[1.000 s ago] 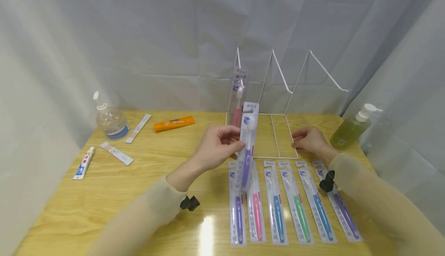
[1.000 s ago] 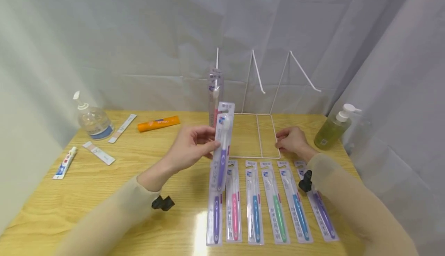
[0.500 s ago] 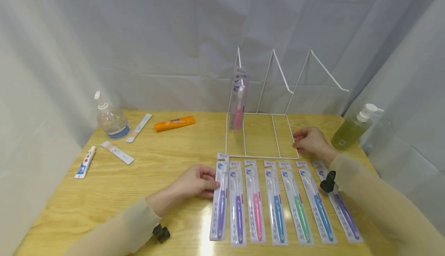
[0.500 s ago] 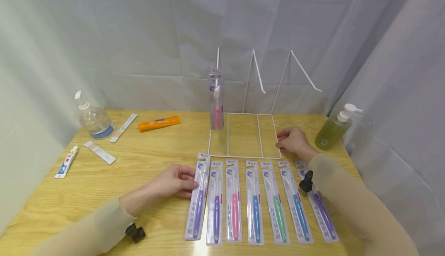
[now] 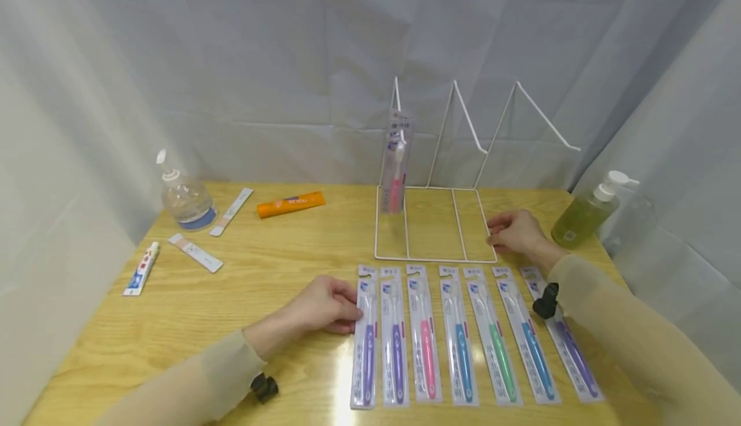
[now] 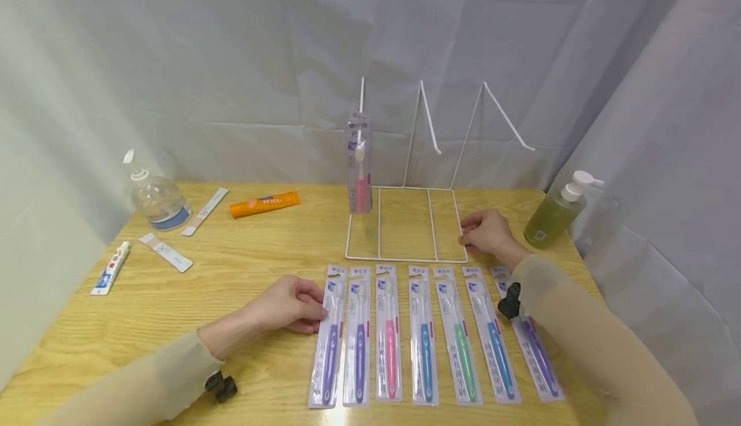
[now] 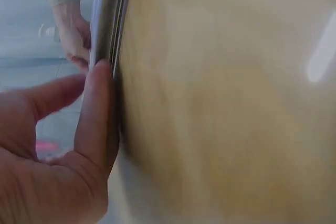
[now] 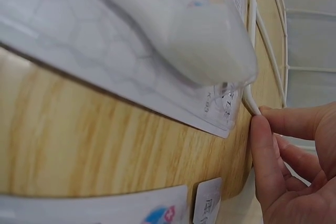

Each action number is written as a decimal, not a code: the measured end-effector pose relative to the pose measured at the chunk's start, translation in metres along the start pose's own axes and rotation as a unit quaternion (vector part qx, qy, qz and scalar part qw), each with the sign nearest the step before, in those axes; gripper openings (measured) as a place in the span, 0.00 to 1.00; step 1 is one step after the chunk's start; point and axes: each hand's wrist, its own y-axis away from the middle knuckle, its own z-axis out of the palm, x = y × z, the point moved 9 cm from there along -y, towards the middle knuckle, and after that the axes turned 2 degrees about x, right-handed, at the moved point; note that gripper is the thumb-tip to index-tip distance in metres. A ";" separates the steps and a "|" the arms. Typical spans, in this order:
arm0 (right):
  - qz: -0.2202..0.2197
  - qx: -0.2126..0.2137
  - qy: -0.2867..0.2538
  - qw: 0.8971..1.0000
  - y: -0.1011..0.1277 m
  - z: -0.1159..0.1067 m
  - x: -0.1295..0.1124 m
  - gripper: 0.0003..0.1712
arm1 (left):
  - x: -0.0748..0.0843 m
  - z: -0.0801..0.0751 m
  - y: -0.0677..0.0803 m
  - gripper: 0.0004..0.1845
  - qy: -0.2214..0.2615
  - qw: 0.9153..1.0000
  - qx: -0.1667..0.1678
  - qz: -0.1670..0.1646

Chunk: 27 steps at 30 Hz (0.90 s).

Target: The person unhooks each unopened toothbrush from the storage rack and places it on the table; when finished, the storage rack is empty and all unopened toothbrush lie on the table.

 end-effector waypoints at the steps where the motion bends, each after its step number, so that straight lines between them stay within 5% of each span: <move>1: 0.001 -0.001 0.000 1.000 0.000 0.001 0.000 0.27 | 0.001 -0.005 0.002 0.13 -0.025 1.000 0.010 -0.001; 6: 0.005 -0.001 0.002 1.000 -0.002 0.002 0.000 0.27 | 0.014 -0.031 0.010 0.08 -0.150 0.987 0.059 0.014; 8: 0.008 0.001 0.003 1.000 -0.001 0.002 0.001 0.27 | 0.022 -0.038 0.008 0.10 -0.163 0.984 0.068 0.036; 12: 0.009 0.001 0.003 1.000 0.000 0.000 0.001 0.27 | 0.049 -0.045 -0.001 0.17 -0.137 0.981 0.088 0.106; 16: 0.006 0.001 -0.002 1.000 0.001 0.000 0.001 0.27 | 0.091 -0.047 -0.010 0.19 -0.104 0.968 0.140 0.182; 22: 0.009 0.000 -0.009 1.000 0.000 0.000 0.002 0.27 | 0.152 -0.049 -0.021 0.19 -0.040 0.933 0.225 0.279; 27: 0.012 0.001 -0.009 1.000 0.000 0.000 0.001 0.27 | 0.181 -0.046 -0.028 0.18 0.000 0.907 0.257 0.333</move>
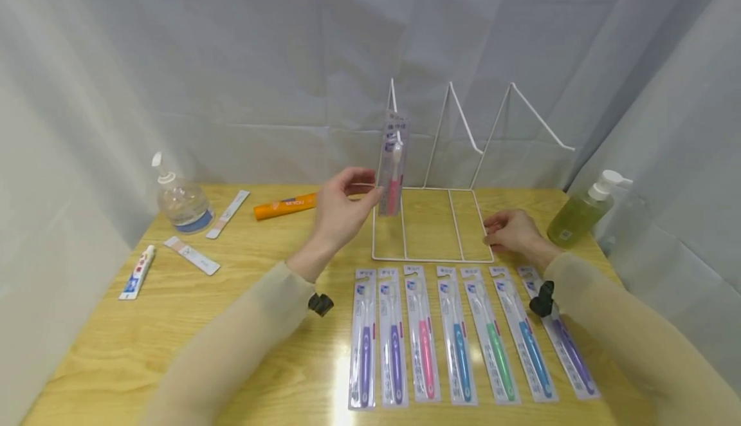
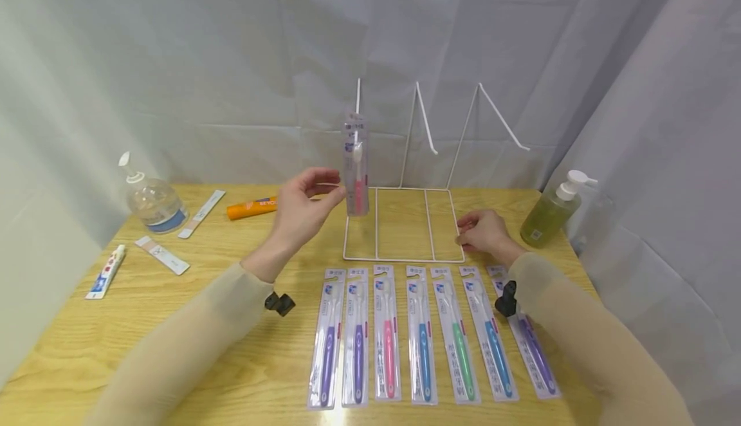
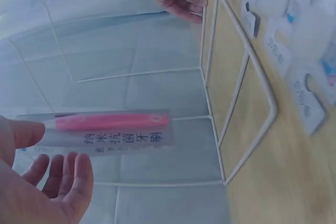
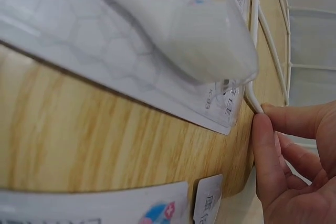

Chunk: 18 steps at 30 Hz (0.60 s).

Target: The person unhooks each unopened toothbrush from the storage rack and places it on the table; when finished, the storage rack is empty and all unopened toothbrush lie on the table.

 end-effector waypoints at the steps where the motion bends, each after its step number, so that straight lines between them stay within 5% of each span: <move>1: 0.000 0.000 0.000 1.000 0.000 0.000 0.000 0.27 | 0.002 0.002 -0.002 0.17 -0.002 1.000 0.006 0.006; 18: -0.005 0.003 -0.004 1.000 -0.002 0.000 0.001 0.28 | 0.015 0.026 -0.014 0.08 -0.035 0.998 0.013 0.059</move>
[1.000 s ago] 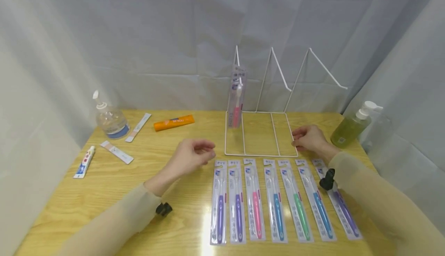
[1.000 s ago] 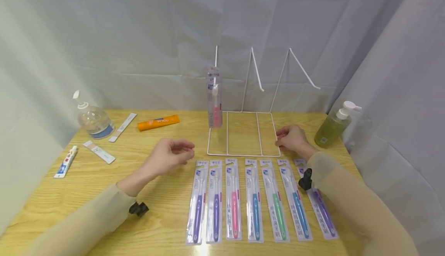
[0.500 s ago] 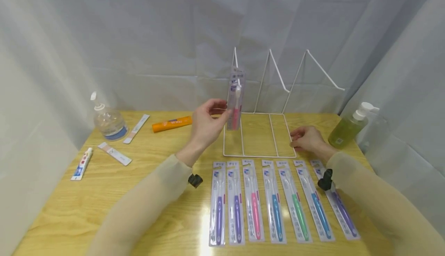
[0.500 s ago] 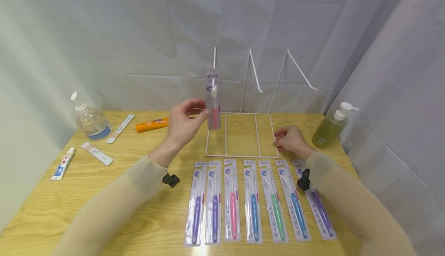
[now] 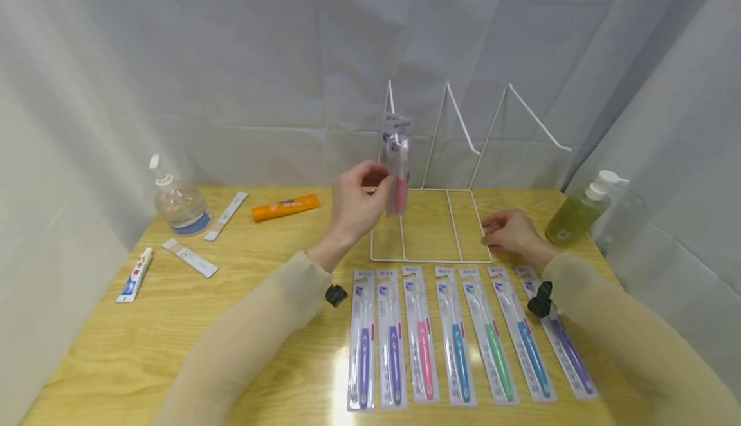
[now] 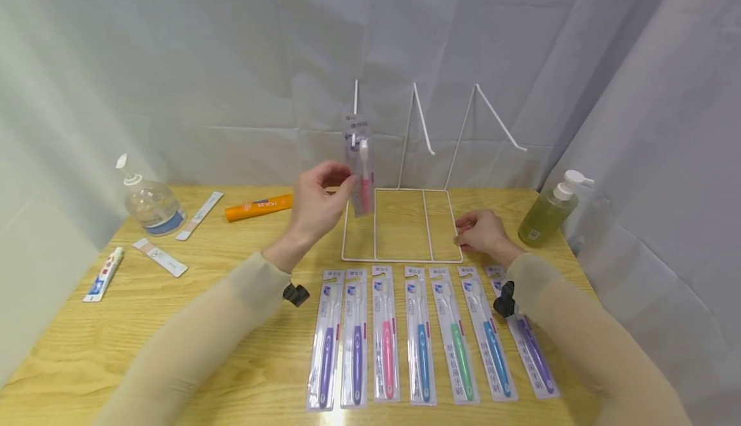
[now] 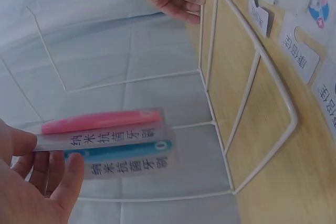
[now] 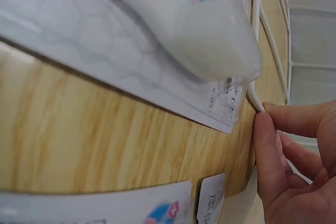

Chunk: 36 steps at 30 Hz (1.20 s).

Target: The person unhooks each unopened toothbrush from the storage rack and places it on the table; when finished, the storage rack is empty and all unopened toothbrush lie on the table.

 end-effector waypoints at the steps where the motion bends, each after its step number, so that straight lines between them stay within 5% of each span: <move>1: 0.000 0.001 0.000 1.000 0.000 0.001 0.000 0.28 | 0.002 0.001 0.001 0.08 -0.003 1.000 -0.003 0.003; 11: -0.002 0.000 -0.002 1.000 0.000 0.003 0.000 0.27 | 0.019 0.013 0.028 0.10 -0.024 0.995 -0.093 0.027; 15: -0.001 0.000 0.005 1.000 0.001 0.003 -0.001 0.28 | 0.017 0.009 0.050 0.11 -0.009 0.989 -0.150 0.002; 20: -0.006 -0.003 0.006 1.000 0.001 0.003 -0.003 0.28 | -0.017 -0.014 0.082 0.15 0.018 0.975 -0.193 -0.113; 26: -0.008 0.000 0.004 1.000 0.001 0.003 -0.004 0.27 | -0.070 -0.045 0.124 0.19 0.026 0.939 -0.234 -0.253; 36: -0.008 0.002 0.008 1.000 0.001 0.000 -0.001 0.28 | -0.104 -0.065 0.172 0.19 0.009 0.906 -0.258 -0.334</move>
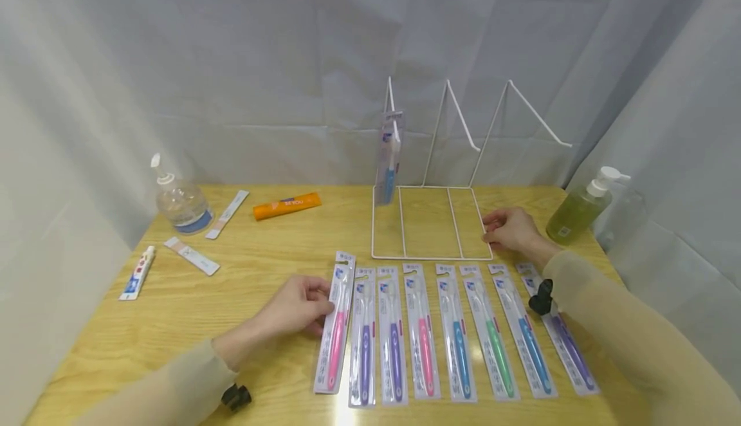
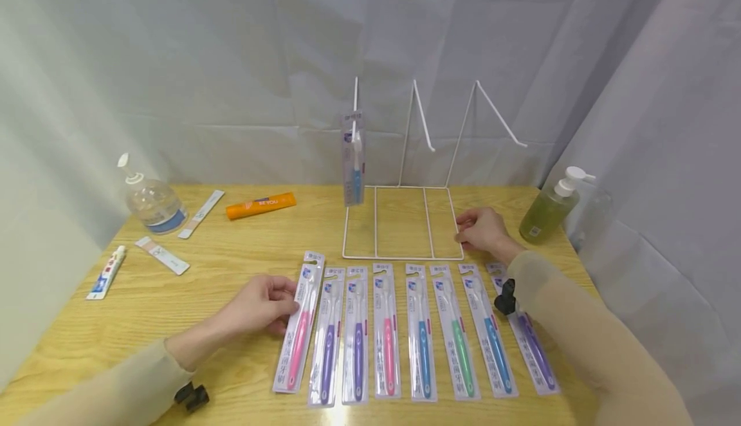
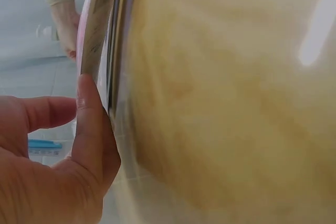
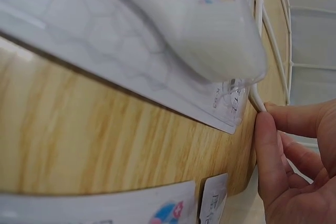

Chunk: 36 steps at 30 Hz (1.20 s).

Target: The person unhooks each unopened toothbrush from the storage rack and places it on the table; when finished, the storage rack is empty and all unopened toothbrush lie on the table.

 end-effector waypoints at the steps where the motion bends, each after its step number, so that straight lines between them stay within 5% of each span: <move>1: 0.000 0.001 0.001 1.000 0.000 0.000 0.000 0.27 | -0.003 0.001 0.001 0.18 0.002 1.000 0.000 -0.008; 12: 0.001 0.008 0.019 1.000 0.001 -0.001 0.000 0.26 | -0.014 0.001 0.004 0.19 -0.003 0.999 0.009 -0.037; 16: -0.002 0.007 0.013 1.000 0.001 -0.001 -0.002 0.27 | -0.012 -0.006 0.005 0.10 -0.069 0.996 0.039 -0.041; 19: -0.005 0.004 0.007 1.000 0.002 -0.001 -0.003 0.28 | -0.006 -0.015 0.007 0.08 -0.148 0.986 0.064 -0.038; 22: -0.006 -0.001 0.002 1.000 0.002 0.000 -0.002 0.28 | 0.005 -0.022 0.004 0.08 -0.180 0.981 0.068 -0.004; 28: -0.004 -0.001 0.003 1.000 0.003 -0.003 -0.005 0.27 | 0.051 -0.035 -0.023 0.16 -0.089 0.983 0.104 0.121; 36: 0.001 0.001 0.001 1.000 0.002 -0.001 -0.001 0.27 | 0.150 -0.040 -0.061 0.18 -0.014 0.939 0.214 0.268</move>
